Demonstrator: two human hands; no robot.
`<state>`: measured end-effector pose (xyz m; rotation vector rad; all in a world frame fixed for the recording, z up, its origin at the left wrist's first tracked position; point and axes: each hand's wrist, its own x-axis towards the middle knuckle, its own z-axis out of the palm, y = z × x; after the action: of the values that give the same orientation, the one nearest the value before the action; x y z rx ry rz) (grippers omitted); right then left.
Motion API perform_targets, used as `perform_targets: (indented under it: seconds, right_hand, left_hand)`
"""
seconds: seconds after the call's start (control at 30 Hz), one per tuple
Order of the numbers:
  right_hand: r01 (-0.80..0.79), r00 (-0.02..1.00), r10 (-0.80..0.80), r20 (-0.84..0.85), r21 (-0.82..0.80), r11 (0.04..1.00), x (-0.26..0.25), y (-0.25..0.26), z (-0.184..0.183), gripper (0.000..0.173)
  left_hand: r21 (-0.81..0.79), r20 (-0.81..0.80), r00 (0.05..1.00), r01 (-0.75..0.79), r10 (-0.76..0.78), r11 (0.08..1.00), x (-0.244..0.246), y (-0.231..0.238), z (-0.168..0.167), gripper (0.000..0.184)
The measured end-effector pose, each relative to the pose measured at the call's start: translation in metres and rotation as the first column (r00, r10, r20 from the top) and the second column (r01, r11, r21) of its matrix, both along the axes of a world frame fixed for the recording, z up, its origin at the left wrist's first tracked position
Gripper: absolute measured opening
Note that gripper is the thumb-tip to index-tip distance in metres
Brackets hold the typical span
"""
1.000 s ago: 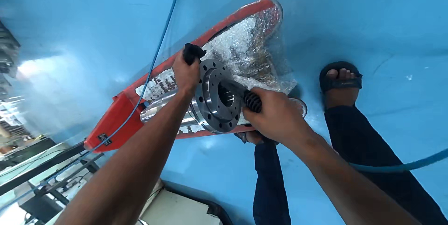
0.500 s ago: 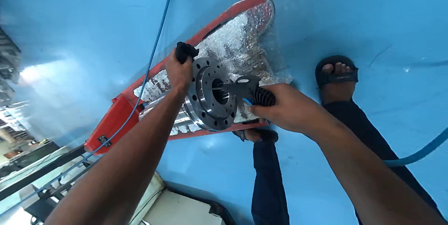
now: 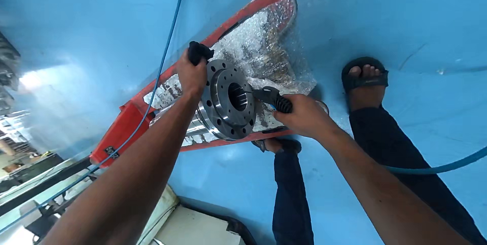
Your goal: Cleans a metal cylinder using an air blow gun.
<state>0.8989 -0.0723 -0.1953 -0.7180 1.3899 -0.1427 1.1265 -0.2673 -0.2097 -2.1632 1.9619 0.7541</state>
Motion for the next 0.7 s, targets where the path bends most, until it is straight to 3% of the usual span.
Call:
perform_targets:
  seconds: [0.17, 0.33, 0.5, 0.7]
  right_hand:
    - [-0.038, 0.995, 0.036, -0.090, -0.017, 0.999, 0.012, 0.007, -0.008, 0.022]
    - [-0.087, 0.996, 0.088, -0.014, 0.056, 0.995, -0.001, 0.002, -0.006, 0.022]
    - [0.059, 0.984, -0.081, 0.157, 0.144, 0.988, -0.020, 0.002, -0.011, 0.018]
    - [0.100, 0.994, -0.105, 0.035, 0.125, 0.987, -0.019, 0.012, -0.032, 0.022]
  left_hand:
    - [-0.007, 0.001, 1.000, 0.009, -0.009, 1.000, -0.001, 0.000, 0.000, 0.026]
    - [0.006, -0.008, 1.000, 0.014, -0.014, 1.000, -0.002, 0.000, 0.002, 0.028]
    - [0.005, 0.010, 1.000, 0.027, -0.027, 1.000, -0.002, -0.001, 0.001, 0.028]
    - [0.015, 0.026, 0.999, 0.019, -0.019, 1.000, -0.002, -0.001, 0.001, 0.028]
